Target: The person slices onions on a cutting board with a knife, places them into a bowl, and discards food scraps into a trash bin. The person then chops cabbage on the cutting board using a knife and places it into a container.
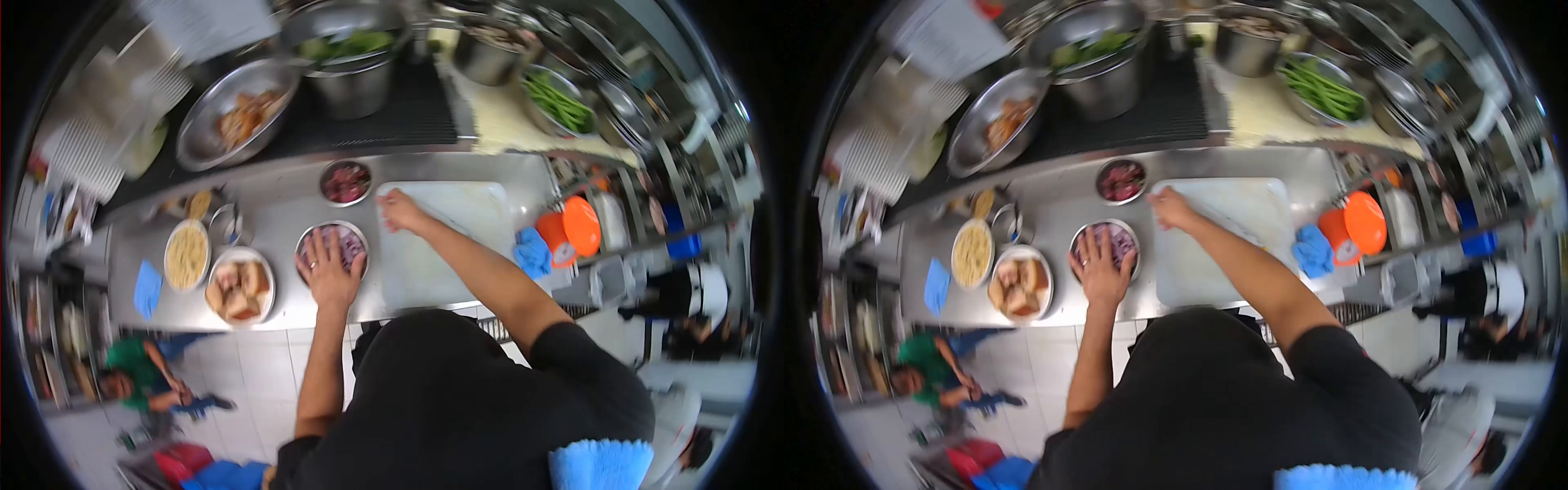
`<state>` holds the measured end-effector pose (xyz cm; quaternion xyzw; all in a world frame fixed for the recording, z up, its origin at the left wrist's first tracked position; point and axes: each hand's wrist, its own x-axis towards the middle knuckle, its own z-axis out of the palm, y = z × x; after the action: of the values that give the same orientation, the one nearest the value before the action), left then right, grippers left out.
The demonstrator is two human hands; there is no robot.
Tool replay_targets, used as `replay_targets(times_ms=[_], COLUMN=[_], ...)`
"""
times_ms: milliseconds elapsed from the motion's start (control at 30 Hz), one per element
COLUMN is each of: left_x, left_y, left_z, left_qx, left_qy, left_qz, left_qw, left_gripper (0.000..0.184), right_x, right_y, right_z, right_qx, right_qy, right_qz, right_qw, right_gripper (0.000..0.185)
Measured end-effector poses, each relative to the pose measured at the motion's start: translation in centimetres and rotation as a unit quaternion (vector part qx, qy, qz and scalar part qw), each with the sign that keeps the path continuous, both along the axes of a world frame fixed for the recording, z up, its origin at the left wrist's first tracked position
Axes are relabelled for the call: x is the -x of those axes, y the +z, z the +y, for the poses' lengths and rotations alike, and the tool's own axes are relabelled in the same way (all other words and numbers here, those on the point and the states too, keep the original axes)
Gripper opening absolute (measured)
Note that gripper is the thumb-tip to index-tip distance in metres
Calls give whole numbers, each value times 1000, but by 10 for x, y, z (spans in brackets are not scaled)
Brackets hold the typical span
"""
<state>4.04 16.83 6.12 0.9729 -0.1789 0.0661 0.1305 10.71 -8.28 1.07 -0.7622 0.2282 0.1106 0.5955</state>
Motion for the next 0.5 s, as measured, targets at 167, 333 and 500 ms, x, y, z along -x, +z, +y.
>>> replay_targets(times_ms=[167,333,500], left_x=[-1,-6,-20], left_y=[2,0,-4], left_z=[-2,2,12], left_qx=[-27,-24,-36], left_qy=[-9,-7,-18], left_qz=[21,36,37], left_qw=[999,999,999], left_gripper=[85,85,82], right_x=[-74,-76,-13], right_y=[-40,-35,0], right_z=[21,51,36], right_qx=[-120,-137,-213], right_qy=[-57,-194,-239], right_qz=[91,32,-45], right_qw=[987,971,946], right_gripper=[53,41,30])
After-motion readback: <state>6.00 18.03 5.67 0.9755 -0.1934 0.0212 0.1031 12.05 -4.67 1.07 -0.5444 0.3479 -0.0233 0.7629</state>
